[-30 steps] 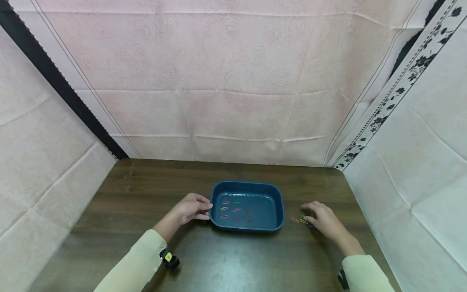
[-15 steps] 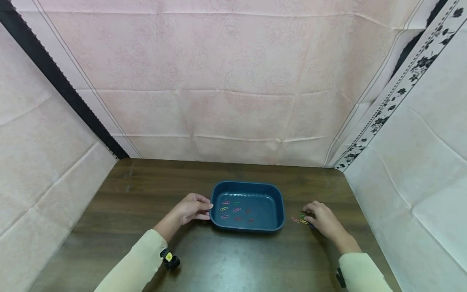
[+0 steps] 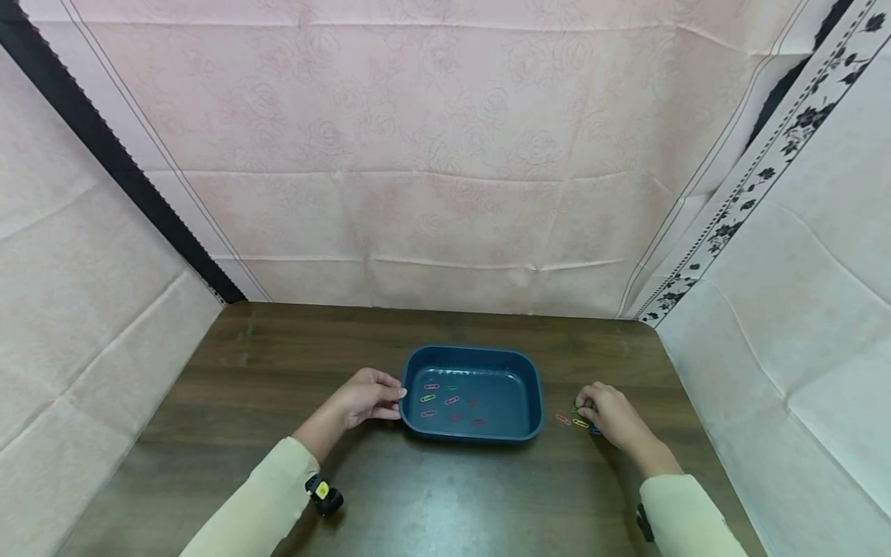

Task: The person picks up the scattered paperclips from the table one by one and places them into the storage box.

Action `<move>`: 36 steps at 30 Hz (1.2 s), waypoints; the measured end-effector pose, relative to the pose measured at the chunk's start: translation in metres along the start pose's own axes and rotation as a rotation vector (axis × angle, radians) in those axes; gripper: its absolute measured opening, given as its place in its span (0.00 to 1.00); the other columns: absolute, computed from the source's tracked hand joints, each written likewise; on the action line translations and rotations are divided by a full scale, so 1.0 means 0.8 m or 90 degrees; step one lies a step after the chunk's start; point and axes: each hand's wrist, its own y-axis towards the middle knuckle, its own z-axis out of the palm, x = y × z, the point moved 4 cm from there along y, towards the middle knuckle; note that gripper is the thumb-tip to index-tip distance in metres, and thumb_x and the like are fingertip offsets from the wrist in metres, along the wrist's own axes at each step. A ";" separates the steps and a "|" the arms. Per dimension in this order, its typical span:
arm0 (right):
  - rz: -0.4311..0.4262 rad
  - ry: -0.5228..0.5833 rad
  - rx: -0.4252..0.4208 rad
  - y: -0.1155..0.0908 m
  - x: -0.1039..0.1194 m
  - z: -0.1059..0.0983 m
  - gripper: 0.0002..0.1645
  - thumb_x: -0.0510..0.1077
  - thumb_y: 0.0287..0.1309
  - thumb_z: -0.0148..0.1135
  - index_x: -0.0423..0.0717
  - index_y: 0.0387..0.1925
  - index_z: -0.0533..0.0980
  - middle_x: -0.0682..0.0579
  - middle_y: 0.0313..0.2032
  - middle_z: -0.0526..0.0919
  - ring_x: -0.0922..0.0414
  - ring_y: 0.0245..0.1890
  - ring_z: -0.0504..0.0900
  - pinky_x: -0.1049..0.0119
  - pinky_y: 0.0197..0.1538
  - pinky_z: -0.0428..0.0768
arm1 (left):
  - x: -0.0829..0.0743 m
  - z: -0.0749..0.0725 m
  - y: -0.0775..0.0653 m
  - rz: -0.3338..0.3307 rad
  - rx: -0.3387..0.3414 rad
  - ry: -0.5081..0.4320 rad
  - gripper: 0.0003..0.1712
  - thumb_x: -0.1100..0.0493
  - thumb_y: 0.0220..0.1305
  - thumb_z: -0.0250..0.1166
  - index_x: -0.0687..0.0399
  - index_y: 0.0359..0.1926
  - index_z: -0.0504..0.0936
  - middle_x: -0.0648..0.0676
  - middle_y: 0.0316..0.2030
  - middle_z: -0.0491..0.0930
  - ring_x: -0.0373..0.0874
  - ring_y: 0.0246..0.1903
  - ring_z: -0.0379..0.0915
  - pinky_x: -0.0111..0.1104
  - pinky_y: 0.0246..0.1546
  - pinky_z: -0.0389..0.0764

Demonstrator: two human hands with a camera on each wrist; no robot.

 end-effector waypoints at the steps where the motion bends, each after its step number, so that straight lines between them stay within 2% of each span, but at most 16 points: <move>1: 0.001 -0.002 0.002 0.001 0.000 0.000 0.11 0.33 0.58 0.72 0.50 0.30 0.79 0.58 0.31 0.77 0.63 0.32 0.74 0.69 0.33 0.78 | 0.000 0.000 0.000 0.000 0.000 0.000 0.15 0.64 0.73 0.65 0.71 0.54 0.77 0.64 0.40 0.81 0.46 0.32 0.82 0.39 0.40 0.91; 11: -0.002 0.003 0.014 0.002 0.006 -0.003 0.14 0.32 0.57 0.72 0.51 0.28 0.76 0.57 0.29 0.75 0.64 0.30 0.73 0.71 0.30 0.76 | 0.003 0.000 0.001 -0.002 0.001 -0.002 0.16 0.64 0.72 0.65 0.71 0.55 0.76 0.63 0.40 0.81 0.46 0.33 0.83 0.38 0.40 0.91; 23: -0.005 0.005 0.045 0.003 0.006 -0.003 0.10 0.33 0.60 0.69 0.49 0.31 0.78 0.57 0.30 0.77 0.63 0.31 0.74 0.70 0.32 0.77 | 0.001 0.001 0.002 -0.010 -0.002 0.002 0.16 0.64 0.72 0.65 0.71 0.55 0.77 0.63 0.40 0.81 0.46 0.33 0.83 0.38 0.40 0.91; 28: 0.010 0.014 0.055 0.004 0.004 -0.004 0.09 0.34 0.62 0.68 0.50 0.31 0.78 0.57 0.30 0.77 0.63 0.32 0.74 0.70 0.32 0.78 | 0.002 0.001 0.002 -0.009 0.002 0.001 0.17 0.64 0.72 0.65 0.71 0.55 0.77 0.65 0.41 0.81 0.46 0.33 0.83 0.38 0.41 0.91; 36: 0.012 0.034 0.034 0.006 0.013 -0.017 0.10 0.33 0.62 0.68 0.51 0.31 0.78 0.57 0.30 0.77 0.63 0.31 0.75 0.70 0.32 0.78 | 0.003 0.000 0.003 -0.008 0.002 0.002 0.17 0.64 0.72 0.66 0.71 0.55 0.77 0.63 0.40 0.81 0.46 0.33 0.83 0.38 0.40 0.91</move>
